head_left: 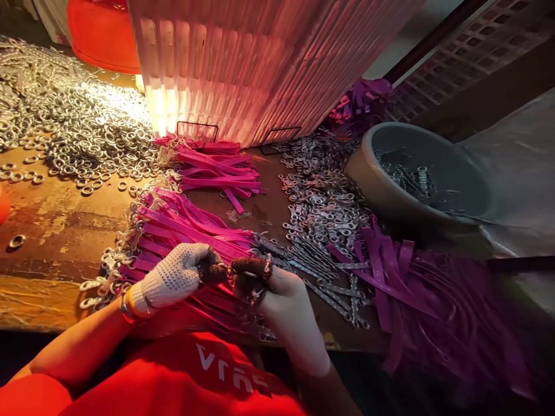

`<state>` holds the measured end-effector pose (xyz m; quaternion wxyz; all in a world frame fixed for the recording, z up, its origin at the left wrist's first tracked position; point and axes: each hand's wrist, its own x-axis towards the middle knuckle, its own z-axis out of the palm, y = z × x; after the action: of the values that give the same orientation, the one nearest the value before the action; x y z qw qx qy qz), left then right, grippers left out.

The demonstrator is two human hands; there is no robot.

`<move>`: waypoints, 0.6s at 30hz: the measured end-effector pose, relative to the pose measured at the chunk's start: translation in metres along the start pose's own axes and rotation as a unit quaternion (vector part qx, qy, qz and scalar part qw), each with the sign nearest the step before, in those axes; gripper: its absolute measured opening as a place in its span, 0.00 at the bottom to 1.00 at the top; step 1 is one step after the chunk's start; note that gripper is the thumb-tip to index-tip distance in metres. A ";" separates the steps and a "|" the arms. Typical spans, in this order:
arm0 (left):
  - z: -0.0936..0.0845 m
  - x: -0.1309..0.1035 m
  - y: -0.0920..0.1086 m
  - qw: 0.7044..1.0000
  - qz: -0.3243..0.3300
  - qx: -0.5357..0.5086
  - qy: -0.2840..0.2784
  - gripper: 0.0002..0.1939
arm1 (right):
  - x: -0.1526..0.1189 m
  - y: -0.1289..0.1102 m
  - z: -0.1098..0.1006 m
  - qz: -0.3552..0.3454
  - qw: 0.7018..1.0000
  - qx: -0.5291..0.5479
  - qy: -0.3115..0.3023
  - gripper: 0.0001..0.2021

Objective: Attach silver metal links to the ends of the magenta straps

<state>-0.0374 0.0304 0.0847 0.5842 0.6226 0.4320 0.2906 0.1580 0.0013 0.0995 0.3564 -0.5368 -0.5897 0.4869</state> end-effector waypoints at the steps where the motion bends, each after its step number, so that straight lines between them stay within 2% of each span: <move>1: 0.000 0.000 0.000 1.000 0.000 0.023 0.006 0.07 | -0.001 0.001 -0.003 -0.002 1.000 -0.021 -0.004 0.09; 4: 0.003 -0.001 0.000 0.995 0.018 0.092 0.019 0.06 | -0.003 -0.001 -0.013 -0.053 0.991 -0.123 0.004 0.14; 6: 0.008 -0.001 -0.001 0.992 0.034 0.121 0.021 0.06 | -0.002 -0.004 -0.017 -0.113 0.969 -0.221 -0.003 0.18; 8: 0.012 0.001 -0.001 0.991 0.048 0.125 0.020 0.05 | -0.001 -0.004 -0.016 -0.153 0.936 -0.314 -0.031 0.18; 11: 0.011 0.009 0.009 0.997 0.050 0.058 0.021 0.06 | -0.004 0.004 -0.007 -0.170 0.893 -0.409 -0.078 0.08; 13: 0.002 0.018 0.022 0.997 0.030 -0.031 0.067 0.08 | -0.008 0.012 0.001 -0.196 0.869 -0.439 -0.119 0.02; 14: -0.005 0.023 0.029 0.993 0.017 -0.060 0.100 0.08 | -0.009 0.015 0.003 -0.210 0.860 -0.445 -0.134 0.02; 16: -0.017 0.031 0.042 0.989 0.010 -0.046 0.142 0.09 | -0.008 0.015 0.002 -0.216 0.864 -0.439 -0.121 0.02; 18: -0.023 0.037 0.049 0.993 0.023 0.039 0.108 0.08 | -0.002 0.008 -0.006 -0.182 0.887 -0.421 -0.048 0.09</move>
<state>-0.0308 0.0763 0.1309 0.5023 0.6196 0.4895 0.3525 0.1666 0.0001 0.0941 0.1508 -0.4954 -0.8431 0.1451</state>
